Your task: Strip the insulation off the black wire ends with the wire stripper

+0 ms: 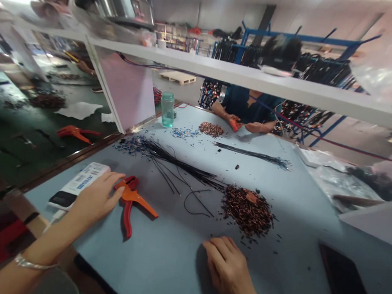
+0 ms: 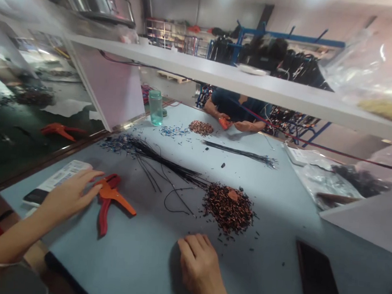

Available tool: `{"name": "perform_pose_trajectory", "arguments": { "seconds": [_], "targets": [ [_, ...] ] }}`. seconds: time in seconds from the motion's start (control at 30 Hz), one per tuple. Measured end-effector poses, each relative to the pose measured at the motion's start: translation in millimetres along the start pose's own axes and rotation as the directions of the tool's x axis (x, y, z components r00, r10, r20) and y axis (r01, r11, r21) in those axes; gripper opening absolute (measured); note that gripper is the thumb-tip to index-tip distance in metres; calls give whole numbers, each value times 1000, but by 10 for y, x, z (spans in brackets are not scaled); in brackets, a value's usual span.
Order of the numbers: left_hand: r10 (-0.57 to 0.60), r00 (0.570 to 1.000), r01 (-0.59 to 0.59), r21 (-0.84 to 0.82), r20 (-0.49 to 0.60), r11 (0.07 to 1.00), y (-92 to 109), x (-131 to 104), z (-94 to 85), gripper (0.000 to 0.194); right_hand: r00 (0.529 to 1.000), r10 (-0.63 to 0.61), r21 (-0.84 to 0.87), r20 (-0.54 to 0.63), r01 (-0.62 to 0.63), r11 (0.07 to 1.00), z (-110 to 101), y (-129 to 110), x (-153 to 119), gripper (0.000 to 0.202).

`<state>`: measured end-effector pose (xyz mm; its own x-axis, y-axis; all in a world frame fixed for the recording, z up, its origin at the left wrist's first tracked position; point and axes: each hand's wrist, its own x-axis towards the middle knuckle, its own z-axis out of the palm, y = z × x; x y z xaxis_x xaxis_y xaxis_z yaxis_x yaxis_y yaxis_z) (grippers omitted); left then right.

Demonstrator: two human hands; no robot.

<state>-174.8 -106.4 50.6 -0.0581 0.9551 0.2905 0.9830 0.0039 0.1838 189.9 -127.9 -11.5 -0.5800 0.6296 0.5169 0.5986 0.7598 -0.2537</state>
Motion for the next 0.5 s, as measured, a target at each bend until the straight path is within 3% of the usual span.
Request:
{"name": "perform_pose_trajectory", "arguments": {
  "seconds": [0.1,0.23,0.5],
  "targets": [
    [-112,993,111,-27,-49,993,92,1,157,56,1000,27,40,-6,-27,999,20,16,-24,25],
    [-286,958,286,-40,6,957,193,31,315,78,1000,25,27,-14,-24,999,39,20,-28,24],
    [-299,946,309,-70,122,948,14,199,357,79,999,21,22,-26,-20,1000,64,29,-32,25]
  ]
}}
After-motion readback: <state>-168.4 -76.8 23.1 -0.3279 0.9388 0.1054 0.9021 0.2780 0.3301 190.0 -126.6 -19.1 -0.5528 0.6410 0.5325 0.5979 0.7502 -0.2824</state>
